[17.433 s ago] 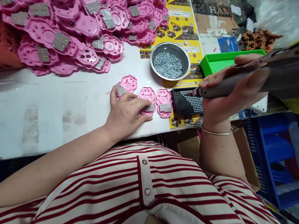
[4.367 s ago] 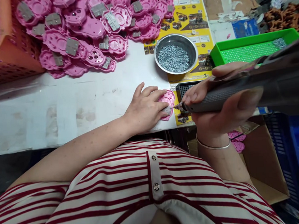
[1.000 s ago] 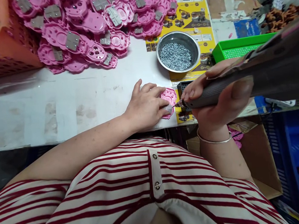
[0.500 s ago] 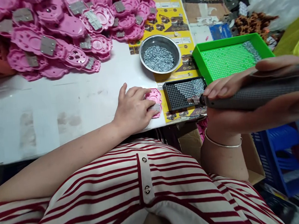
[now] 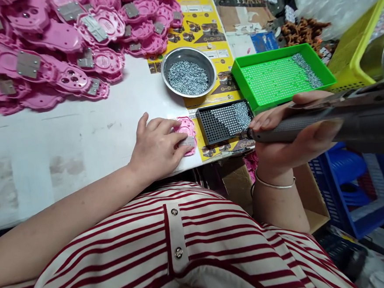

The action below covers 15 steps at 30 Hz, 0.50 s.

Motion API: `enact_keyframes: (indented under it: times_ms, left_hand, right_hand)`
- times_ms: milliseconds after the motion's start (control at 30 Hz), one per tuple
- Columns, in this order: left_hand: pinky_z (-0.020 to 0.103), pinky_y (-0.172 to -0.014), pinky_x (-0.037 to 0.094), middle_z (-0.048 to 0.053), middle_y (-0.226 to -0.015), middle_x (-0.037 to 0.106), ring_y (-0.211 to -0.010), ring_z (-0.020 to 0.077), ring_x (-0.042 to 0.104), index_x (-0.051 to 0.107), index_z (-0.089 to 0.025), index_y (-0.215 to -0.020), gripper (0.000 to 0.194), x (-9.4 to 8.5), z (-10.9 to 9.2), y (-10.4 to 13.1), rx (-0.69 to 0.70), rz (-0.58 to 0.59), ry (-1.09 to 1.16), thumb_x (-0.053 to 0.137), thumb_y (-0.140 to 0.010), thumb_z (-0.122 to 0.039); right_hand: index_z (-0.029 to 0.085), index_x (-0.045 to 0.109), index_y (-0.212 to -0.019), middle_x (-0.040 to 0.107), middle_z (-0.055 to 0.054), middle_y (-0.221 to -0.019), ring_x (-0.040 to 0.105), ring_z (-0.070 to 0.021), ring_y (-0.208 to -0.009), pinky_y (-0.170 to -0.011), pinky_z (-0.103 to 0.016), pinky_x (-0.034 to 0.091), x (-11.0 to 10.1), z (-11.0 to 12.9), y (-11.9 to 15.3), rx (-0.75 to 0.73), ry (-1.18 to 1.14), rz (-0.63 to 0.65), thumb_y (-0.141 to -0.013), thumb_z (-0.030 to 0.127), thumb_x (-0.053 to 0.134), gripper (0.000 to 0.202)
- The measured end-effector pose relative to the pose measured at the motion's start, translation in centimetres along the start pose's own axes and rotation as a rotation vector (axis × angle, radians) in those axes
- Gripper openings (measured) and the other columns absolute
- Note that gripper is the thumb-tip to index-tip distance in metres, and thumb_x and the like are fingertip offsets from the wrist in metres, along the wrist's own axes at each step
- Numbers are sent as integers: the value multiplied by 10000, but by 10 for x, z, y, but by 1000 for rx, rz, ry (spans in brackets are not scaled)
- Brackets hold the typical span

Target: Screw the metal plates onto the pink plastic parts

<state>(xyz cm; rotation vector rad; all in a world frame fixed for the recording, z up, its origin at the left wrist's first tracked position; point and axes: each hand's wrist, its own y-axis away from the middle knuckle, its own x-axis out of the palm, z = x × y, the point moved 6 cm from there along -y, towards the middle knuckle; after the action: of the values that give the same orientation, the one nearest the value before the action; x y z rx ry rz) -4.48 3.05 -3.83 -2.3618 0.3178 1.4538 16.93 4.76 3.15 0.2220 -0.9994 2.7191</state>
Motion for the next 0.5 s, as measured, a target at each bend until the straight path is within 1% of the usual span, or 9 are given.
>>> enact_keyframes:
  times_ms: [100, 233, 333, 400, 500]
  left_hand:
    - [679, -1205, 235, 45, -1238, 702, -1180, 329, 589, 777, -278, -997, 247, 0, 0, 1, -8, 3, 3, 620, -942, -462]
    - [673, -1211, 217, 42, -1247, 698, -1201, 328, 575, 773, -276, -1013, 259, -1, 0, 1, -18, 11, 4, 594, -960, -455]
    - [678, -1204, 216, 35, -1257, 696, -1209, 332, 566, 761, -273, -1026, 275, -1, -1, 1, -14, 25, -2, 574, -973, -468]
    - [682, -1198, 220, 31, -1260, 697, -1205, 330, 566, 753, -276, -1036, 260, -1, -1, 1, -8, 24, -19, 593, -966, -469]
    - [675, -1198, 226, 39, -1267, 695, -1207, 327, 567, 751, -272, -1045, 242, -2, -2, 1, -3, 30, -40, 614, -960, -453]
  right_hand:
    - [269, 705, -927, 500, 55, -558, 505, -75, -448, -451, -227, 473, -3, -1, 1, -22, 15, -44, -873, 528, 626, 276]
    - [261, 718, -918, 506, 63, -524, 494, -80, -417, -409, -222, 449, -1, -4, 0, -64, 9, -17, -873, 486, 634, 245]
    - [259, 720, -942, 517, 67, -525, 482, -76, -408, -401, -218, 451, -3, -5, -2, -82, 16, -17, -876, 483, 631, 249]
    - [248, 720, -952, 517, 64, -523, 487, -76, -406, -404, -219, 461, -4, -5, -3, -78, 17, -3, -886, 472, 625, 252]
    - [240, 717, -947, 506, 59, -514, 514, -76, -412, -411, -210, 473, -4, -5, -3, -69, 8, 18, -897, 507, 604, 294]
